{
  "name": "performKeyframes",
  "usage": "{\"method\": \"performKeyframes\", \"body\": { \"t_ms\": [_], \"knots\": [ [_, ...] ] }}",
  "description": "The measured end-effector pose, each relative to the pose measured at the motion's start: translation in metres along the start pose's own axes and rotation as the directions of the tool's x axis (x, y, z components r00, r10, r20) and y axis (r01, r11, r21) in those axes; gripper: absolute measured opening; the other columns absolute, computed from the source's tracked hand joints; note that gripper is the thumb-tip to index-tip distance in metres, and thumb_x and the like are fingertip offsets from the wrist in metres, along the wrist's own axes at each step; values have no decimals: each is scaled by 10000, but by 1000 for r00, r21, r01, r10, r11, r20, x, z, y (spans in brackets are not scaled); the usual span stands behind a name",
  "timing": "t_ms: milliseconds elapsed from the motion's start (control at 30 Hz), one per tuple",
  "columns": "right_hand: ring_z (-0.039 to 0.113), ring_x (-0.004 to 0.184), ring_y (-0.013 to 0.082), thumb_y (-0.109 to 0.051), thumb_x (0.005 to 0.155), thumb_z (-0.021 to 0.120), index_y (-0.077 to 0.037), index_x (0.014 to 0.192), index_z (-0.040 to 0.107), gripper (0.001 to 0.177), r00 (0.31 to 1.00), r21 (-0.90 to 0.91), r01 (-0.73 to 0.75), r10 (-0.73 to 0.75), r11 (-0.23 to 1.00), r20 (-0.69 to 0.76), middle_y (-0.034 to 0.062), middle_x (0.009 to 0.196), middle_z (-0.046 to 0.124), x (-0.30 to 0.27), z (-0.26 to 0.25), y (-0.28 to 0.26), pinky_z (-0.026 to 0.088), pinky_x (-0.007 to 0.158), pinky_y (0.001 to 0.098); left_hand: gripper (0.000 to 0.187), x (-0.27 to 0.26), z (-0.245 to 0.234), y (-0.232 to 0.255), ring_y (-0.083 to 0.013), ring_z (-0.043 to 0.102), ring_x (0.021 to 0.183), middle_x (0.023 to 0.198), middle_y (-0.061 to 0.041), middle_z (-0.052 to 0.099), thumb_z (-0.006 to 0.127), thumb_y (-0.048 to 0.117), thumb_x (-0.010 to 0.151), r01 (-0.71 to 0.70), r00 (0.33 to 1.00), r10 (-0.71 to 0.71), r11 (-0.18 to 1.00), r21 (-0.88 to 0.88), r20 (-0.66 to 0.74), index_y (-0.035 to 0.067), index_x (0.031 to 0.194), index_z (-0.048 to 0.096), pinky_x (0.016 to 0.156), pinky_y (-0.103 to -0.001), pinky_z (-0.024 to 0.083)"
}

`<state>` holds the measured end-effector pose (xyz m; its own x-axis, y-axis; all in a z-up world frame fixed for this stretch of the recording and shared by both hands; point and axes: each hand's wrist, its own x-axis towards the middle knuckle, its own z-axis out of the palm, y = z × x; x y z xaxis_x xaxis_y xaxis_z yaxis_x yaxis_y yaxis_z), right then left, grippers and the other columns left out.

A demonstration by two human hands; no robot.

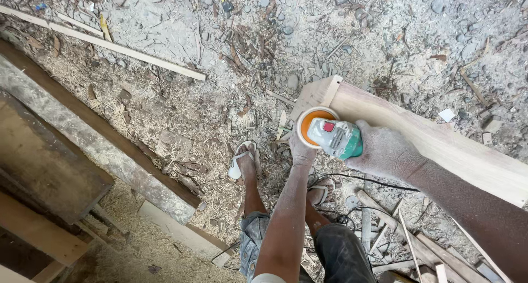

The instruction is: The person sands the surface of a wooden board using an angle grinder with a sanding attachment, moving the tool along the length of the board while holding the wood with their left hand.

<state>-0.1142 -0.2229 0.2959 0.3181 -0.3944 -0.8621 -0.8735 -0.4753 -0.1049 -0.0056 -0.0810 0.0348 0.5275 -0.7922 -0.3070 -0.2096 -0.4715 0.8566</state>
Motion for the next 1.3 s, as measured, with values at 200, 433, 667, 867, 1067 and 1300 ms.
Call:
{"method": "performKeyframes", "body": {
  "t_ms": [200,433,667,867,1067,1300],
  "knots": [
    [769,818,256,-480,709,798,-205,1585,343,1024,988,212,19,14,977,-153,107,989,755,9,-1,37,675,792,385,580,-4,-15,19,-292,637,1298,1427,-138,631,661,135,935,-6,1000,5,990,-144,-9,76,1486,488,1091,-391,510],
    [728,860,308,-471,721,866,-94,1472,433,946,914,175,57,19,983,-405,180,986,746,22,-16,54,623,780,422,620,-1,-28,43,-331,633,1284,1424,-157,619,697,94,887,-23,1000,23,997,-77,-7,83,1471,487,1067,-407,519],
    [752,731,230,-438,796,741,-121,1589,322,951,997,214,47,-33,976,-68,105,946,758,1,-2,18,663,664,352,666,-3,-19,21,-302,664,1251,1346,-161,680,751,109,845,1,1000,0,995,-97,4,87,1465,508,1068,-394,519],
    [741,747,221,-576,787,759,-38,1430,380,921,985,57,133,-125,990,-121,131,916,733,5,10,15,636,656,364,672,0,-12,14,-261,617,1264,1365,-153,644,730,128,889,194,978,-191,980,-35,79,105,1500,453,1087,-379,457],
    [761,743,248,-478,779,776,-152,1655,254,1071,986,142,39,-15,989,-166,102,1055,722,17,-20,46,661,657,352,638,-4,-32,44,-289,594,1354,1477,-150,598,631,26,891,51,999,-50,993,-104,15,106,1509,493,1142,-367,466],
    [783,860,280,-491,759,807,-108,1410,496,816,979,227,-40,83,973,-183,130,1022,769,30,-27,54,666,779,403,660,-2,-38,55,-330,572,1348,1489,-167,565,641,12,864,-6,1000,8,998,-66,25,96,1499,486,1126,-390,464]
  ]
}}
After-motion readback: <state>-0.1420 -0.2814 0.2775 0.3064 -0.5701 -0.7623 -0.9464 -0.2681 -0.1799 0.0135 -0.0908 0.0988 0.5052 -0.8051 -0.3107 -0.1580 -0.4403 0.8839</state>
